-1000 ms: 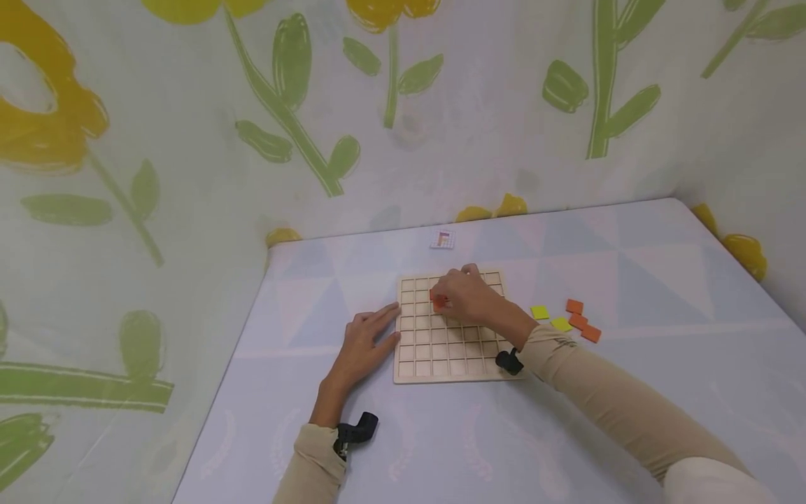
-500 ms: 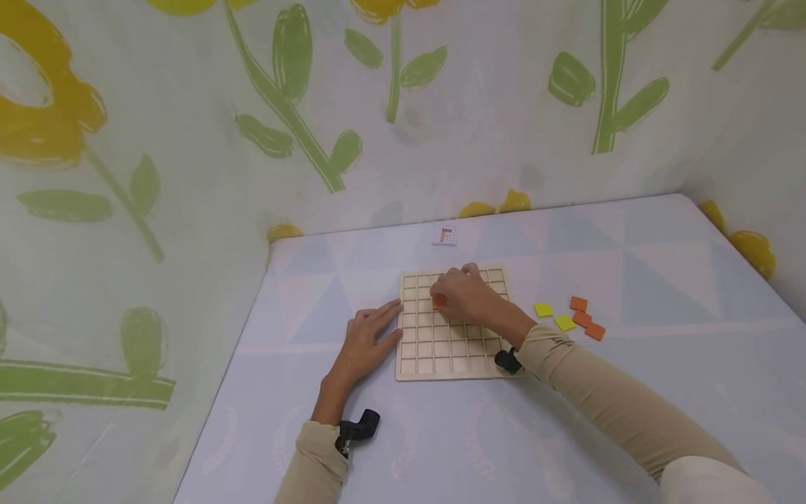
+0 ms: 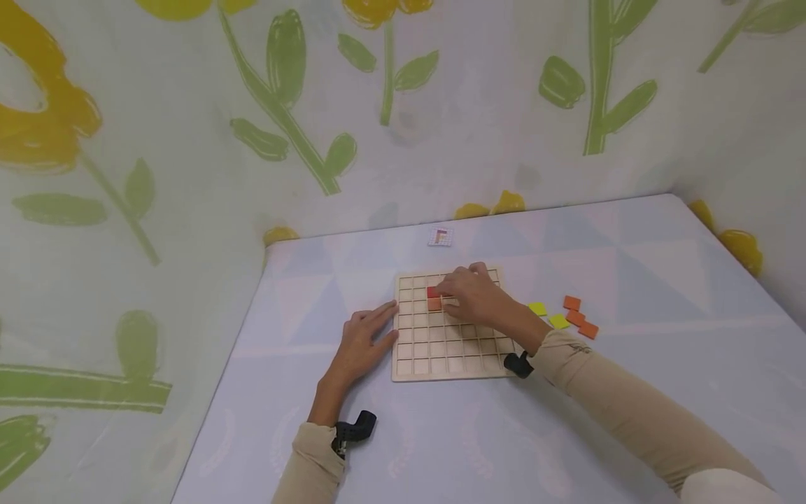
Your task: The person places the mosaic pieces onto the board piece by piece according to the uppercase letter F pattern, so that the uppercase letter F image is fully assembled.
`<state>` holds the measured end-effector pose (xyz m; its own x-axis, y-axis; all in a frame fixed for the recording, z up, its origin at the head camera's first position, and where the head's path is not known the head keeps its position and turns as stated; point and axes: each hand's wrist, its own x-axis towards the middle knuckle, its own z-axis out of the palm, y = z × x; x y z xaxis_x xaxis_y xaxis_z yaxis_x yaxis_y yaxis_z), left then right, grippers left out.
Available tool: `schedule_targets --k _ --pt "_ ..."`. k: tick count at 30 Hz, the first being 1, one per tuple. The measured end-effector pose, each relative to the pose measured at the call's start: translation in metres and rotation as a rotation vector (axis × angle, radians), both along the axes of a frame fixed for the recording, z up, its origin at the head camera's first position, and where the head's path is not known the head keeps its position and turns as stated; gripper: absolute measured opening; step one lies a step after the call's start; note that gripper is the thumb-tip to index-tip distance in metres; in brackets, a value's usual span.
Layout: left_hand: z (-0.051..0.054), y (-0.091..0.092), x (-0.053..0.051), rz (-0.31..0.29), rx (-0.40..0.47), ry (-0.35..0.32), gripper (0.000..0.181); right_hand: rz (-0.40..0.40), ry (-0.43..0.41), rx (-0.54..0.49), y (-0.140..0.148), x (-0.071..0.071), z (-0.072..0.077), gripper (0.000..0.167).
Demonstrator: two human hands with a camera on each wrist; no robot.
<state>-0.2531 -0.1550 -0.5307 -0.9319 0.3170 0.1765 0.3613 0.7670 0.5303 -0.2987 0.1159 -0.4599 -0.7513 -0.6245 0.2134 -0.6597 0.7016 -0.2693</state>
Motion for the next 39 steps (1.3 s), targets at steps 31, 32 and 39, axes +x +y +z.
schedule_targets --k 31,32,39 --pt "-0.002 0.001 0.000 0.024 0.008 0.022 0.050 -0.201 0.054 -0.065 0.098 0.063 0.000 0.025" --pt "-0.002 0.001 0.000 0.024 0.006 0.022 0.050 -0.210 0.052 -0.070 0.101 0.065 0.000 0.025" --pt "-0.002 0.001 0.000 0.025 0.003 -0.001 0.050 -0.233 0.116 -0.103 0.119 0.074 -0.002 0.026"
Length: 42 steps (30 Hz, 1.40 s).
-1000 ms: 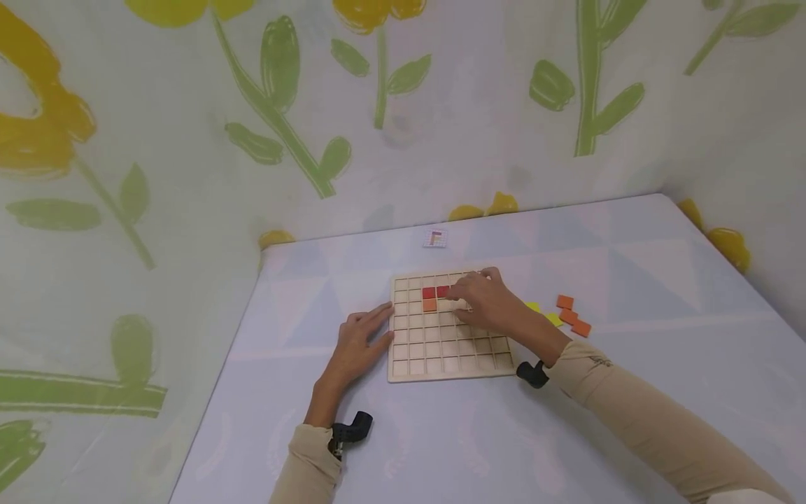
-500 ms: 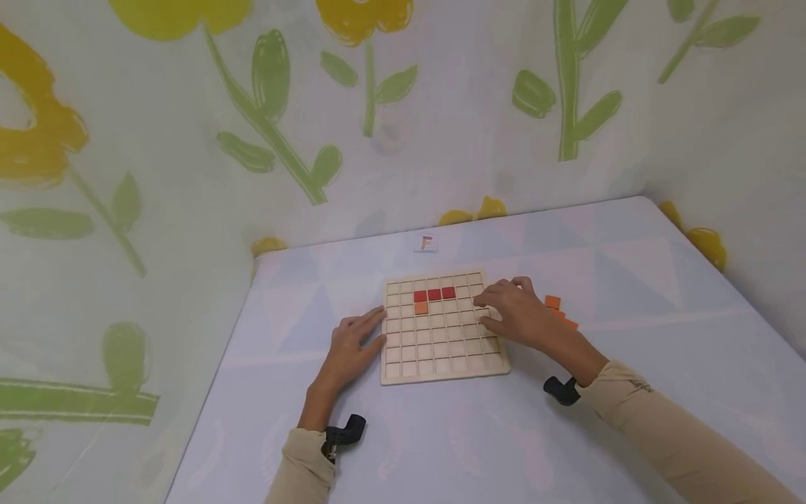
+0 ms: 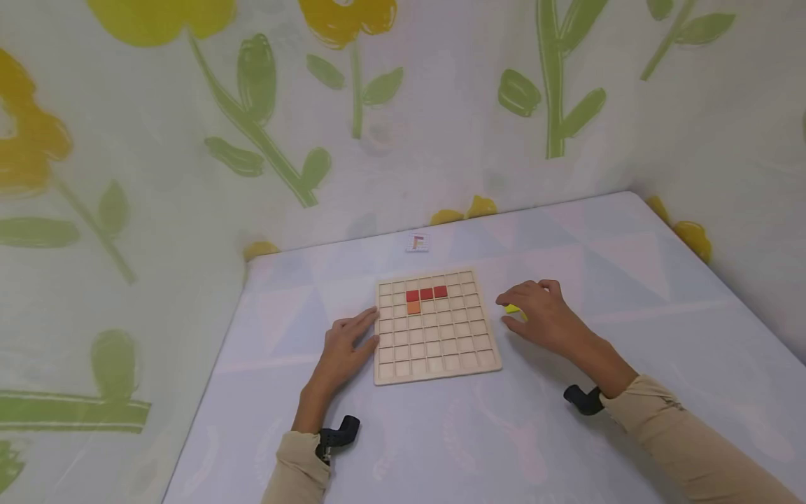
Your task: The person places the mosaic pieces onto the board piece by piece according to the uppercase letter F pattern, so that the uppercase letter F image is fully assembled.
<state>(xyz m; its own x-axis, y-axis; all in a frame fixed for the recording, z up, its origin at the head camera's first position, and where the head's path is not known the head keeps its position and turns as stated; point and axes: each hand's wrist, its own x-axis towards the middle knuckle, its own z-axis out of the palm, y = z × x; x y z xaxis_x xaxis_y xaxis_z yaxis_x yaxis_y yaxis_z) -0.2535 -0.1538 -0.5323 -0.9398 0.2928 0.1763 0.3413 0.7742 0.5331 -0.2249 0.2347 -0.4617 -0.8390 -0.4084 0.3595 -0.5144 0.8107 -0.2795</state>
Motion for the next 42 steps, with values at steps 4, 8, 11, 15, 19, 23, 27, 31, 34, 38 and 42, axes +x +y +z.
schedule_targets --k 4,8,11,15,19,23,27,31,34,38,42 --pt "0.001 -0.001 0.000 -0.002 0.014 -0.003 0.049 -0.026 0.030 0.014 0.009 0.004 -0.001 0.029" --pt "0.001 -0.001 0.000 -0.004 0.016 -0.005 0.050 -0.074 0.010 0.042 0.020 0.008 -0.003 0.028" --pt "0.000 -0.001 0.000 -0.006 0.014 -0.003 0.050 -0.115 -0.027 0.061 0.027 0.013 -0.003 0.026" --pt "0.000 -0.001 -0.001 -0.009 0.018 0.000 0.050 -0.162 -0.047 0.078 0.036 0.018 -0.005 0.027" --pt "0.000 -0.001 -0.001 -0.002 0.023 -0.010 0.050 -0.185 -0.014 0.080 0.043 0.023 -0.008 0.031" --pt "-0.001 -0.001 -0.002 0.000 0.016 -0.008 0.050 -0.216 -0.027 0.085 0.051 0.025 -0.011 0.032" --pt "-0.002 -0.001 -0.002 -0.003 0.014 -0.005 0.051 -0.243 -0.063 0.094 0.061 0.025 -0.015 0.029" --pt "-0.003 -0.001 -0.002 -0.005 0.019 0.000 0.051 -0.243 -0.084 0.106 0.066 0.024 -0.019 0.025" --pt "-0.004 -0.002 -0.002 -0.003 0.013 0.001 0.050 -0.240 -0.110 0.104 0.067 0.024 -0.019 0.024" --pt "-0.003 -0.001 -0.002 -0.001 0.009 -0.002 0.050 -0.238 -0.135 0.107 0.068 0.023 -0.018 0.024" --pt "-0.001 -0.001 -0.002 -0.005 0.008 -0.006 0.051 -0.254 -0.178 0.107 0.070 0.021 -0.014 0.025"
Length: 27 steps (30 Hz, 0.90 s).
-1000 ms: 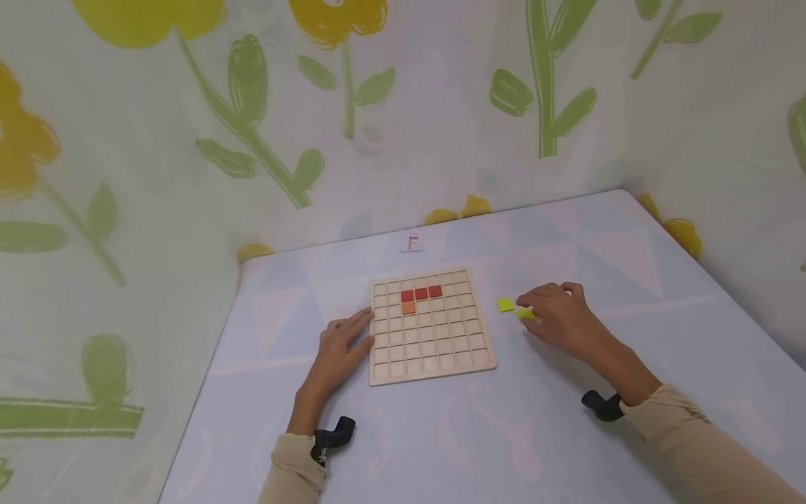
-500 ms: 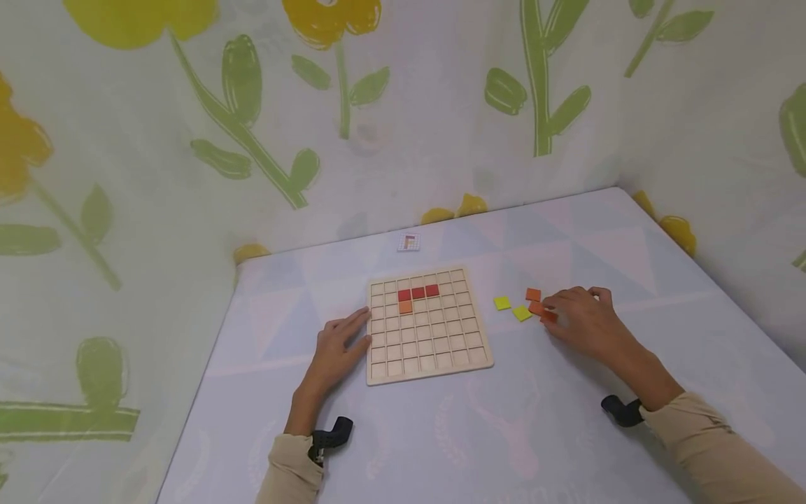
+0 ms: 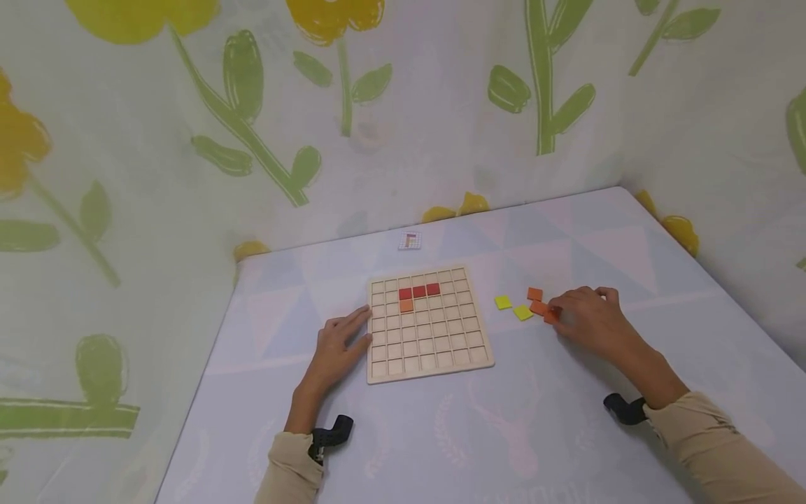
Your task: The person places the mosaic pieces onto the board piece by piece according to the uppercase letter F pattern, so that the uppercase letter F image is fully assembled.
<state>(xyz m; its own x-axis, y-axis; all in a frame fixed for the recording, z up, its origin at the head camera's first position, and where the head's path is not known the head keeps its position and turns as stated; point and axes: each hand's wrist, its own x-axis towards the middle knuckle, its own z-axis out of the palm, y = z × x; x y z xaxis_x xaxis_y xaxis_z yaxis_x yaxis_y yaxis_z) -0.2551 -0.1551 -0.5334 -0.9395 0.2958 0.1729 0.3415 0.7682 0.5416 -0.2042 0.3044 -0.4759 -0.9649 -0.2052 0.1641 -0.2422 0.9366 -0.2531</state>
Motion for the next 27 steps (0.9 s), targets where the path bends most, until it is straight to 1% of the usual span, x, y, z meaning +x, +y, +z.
schedule_targets --k 4,11,16,19,22,27 --pt "0.001 -0.001 0.001 -0.005 0.005 0.006 0.051 0.007 0.014 -0.019 0.001 -0.002 0.004 0.025" --pt "-0.001 -0.001 0.000 -0.017 0.011 0.020 0.050 0.054 0.093 -0.038 -0.005 -0.004 0.010 0.027" --pt "-0.001 -0.001 0.001 -0.024 0.011 0.023 0.050 0.065 0.091 -0.042 -0.016 -0.006 0.011 0.028" --pt "-0.001 -0.001 0.001 -0.025 0.005 0.021 0.051 0.083 0.108 -0.036 -0.023 -0.008 0.012 0.032" --pt "-0.001 -0.001 0.001 -0.025 0.002 0.016 0.050 0.113 0.129 -0.042 -0.029 -0.010 0.014 0.033" --pt "0.000 0.000 0.001 -0.025 -0.002 0.024 0.050 0.143 0.094 -0.062 -0.039 -0.017 0.017 0.029"
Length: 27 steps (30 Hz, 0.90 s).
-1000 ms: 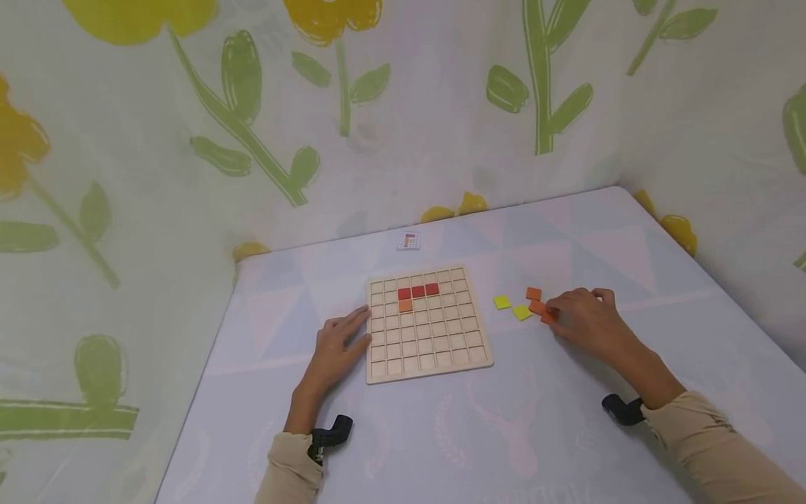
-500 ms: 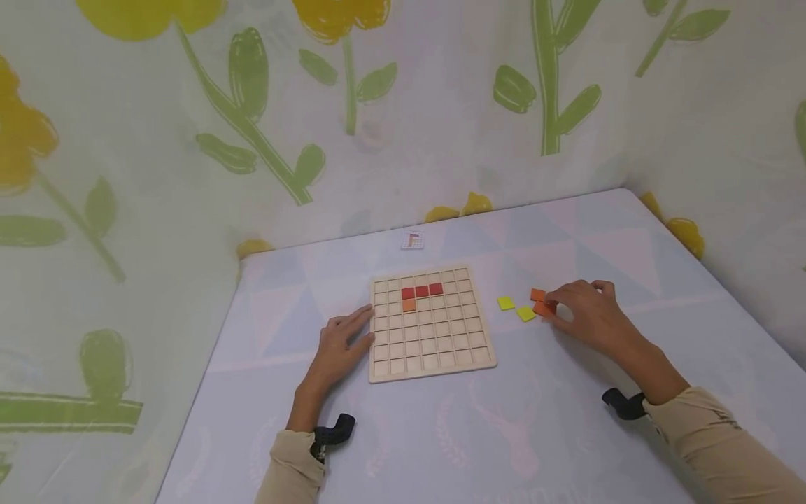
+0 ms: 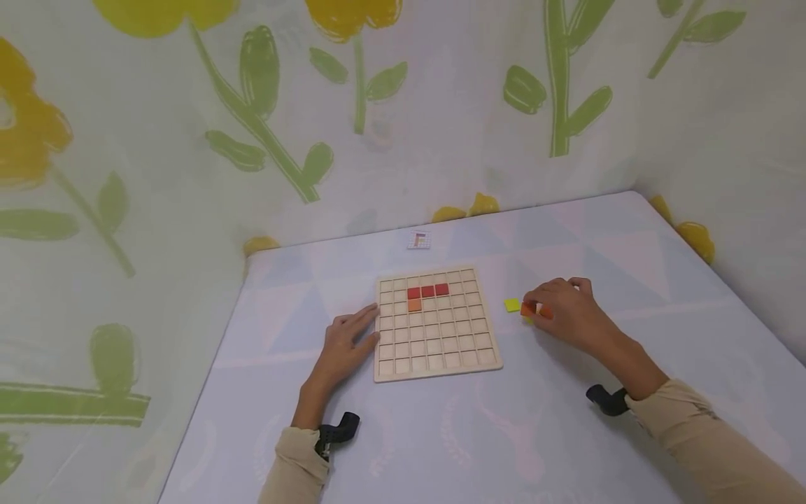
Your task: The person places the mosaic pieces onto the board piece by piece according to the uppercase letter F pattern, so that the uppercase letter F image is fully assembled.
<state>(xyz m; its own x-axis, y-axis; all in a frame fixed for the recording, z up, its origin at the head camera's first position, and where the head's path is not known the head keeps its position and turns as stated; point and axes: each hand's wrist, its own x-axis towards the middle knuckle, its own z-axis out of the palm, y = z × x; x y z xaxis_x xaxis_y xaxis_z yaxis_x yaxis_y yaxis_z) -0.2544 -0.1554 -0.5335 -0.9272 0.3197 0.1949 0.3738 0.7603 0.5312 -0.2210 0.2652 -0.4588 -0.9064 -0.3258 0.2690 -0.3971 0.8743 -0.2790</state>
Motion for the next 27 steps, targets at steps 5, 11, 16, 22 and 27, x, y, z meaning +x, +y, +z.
schedule_targets --k 5,11,16,22,27 --pt "0.000 0.001 0.000 -0.004 0.000 0.002 0.051 0.025 -0.015 0.004 -0.011 -0.007 0.000 0.025" --pt "0.001 0.001 0.001 -0.004 0.008 0.014 0.051 0.085 0.019 -0.015 -0.023 -0.012 0.001 0.025" --pt "0.000 0.000 0.001 -0.002 0.004 0.016 0.051 0.090 -0.026 -0.011 -0.035 -0.017 0.003 0.026" --pt "0.000 0.000 0.001 -0.004 0.003 0.012 0.051 0.097 -0.043 -0.004 -0.045 -0.024 0.001 0.025" --pt "0.002 0.000 0.003 -0.002 0.009 0.011 0.051 0.128 -0.025 -0.013 -0.054 -0.028 0.001 0.024"
